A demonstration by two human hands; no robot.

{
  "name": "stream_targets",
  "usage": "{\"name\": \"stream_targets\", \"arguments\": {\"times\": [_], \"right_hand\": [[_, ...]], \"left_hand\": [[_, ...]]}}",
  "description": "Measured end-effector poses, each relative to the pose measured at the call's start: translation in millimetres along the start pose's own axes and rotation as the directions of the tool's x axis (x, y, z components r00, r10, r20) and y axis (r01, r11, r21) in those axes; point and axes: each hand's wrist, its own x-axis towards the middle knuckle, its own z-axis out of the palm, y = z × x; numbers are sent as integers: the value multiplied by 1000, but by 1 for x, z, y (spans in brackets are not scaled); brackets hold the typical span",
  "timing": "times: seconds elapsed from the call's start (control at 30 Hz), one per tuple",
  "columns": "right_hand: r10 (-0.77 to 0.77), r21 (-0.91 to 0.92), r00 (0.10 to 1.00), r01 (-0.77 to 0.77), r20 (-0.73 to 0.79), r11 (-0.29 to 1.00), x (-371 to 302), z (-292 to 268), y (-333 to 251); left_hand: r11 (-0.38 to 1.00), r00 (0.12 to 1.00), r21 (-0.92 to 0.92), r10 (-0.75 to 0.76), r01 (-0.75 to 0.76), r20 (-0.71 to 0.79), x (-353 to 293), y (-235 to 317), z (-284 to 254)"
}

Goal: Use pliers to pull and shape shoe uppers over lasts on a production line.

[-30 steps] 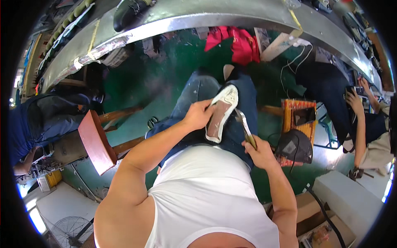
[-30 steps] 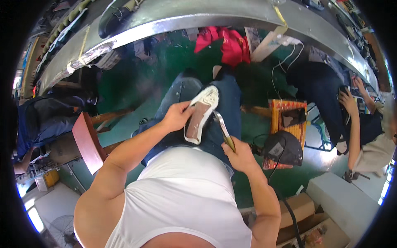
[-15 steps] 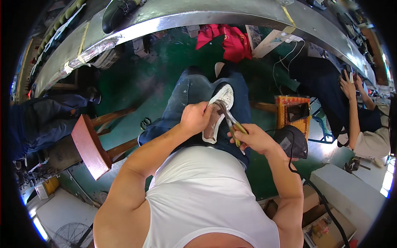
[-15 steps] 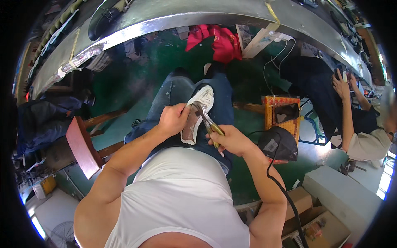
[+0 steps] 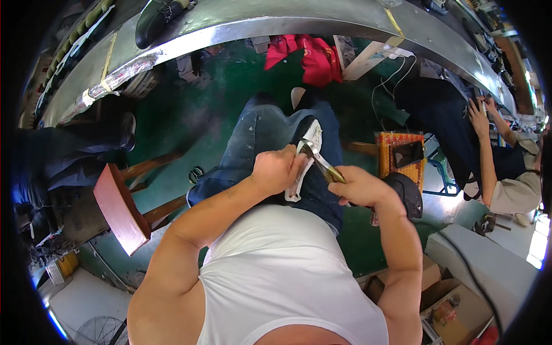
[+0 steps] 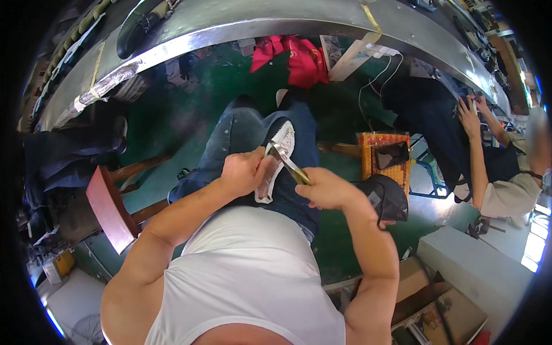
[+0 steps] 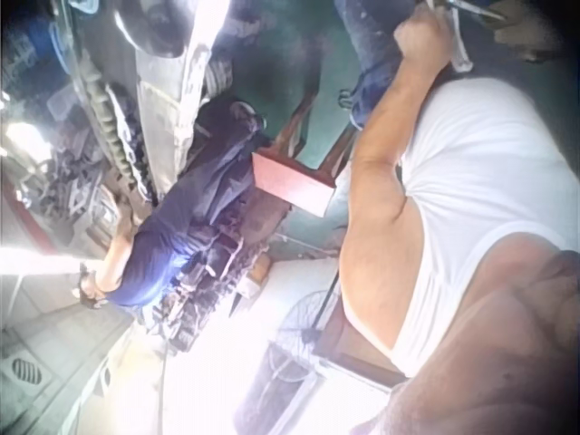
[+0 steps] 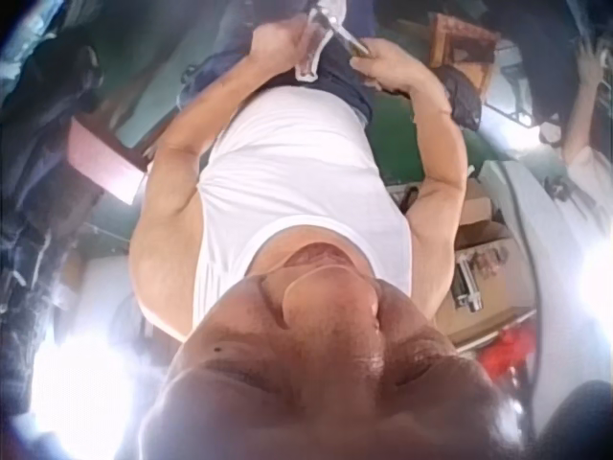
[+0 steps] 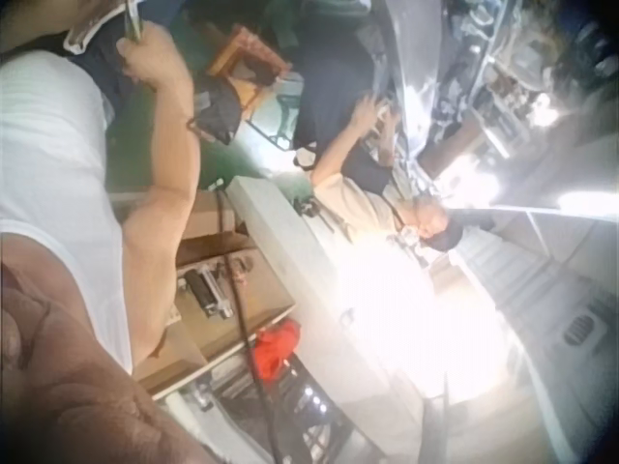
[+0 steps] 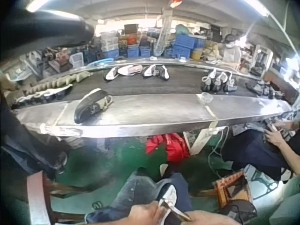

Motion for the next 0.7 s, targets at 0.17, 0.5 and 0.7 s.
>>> {"name": "stream_targets", "arguments": {"times": [0.17, 0.5, 0.7], "right_hand": [[-64, -318, 998, 55, -18, 947, 4, -13, -22], [-298, -25, 853, 318, -428, 948, 84, 78, 40], [-246, 446, 939, 331, -238, 832, 81, 80, 40]], "left_hand": [[934, 976, -336, -176, 125, -126, -10, -41, 44], [-12, 799, -894, -444, 447, 405, 5, -40, 46], [453, 811, -753, -557, 478, 180, 6, -52, 50]]}}
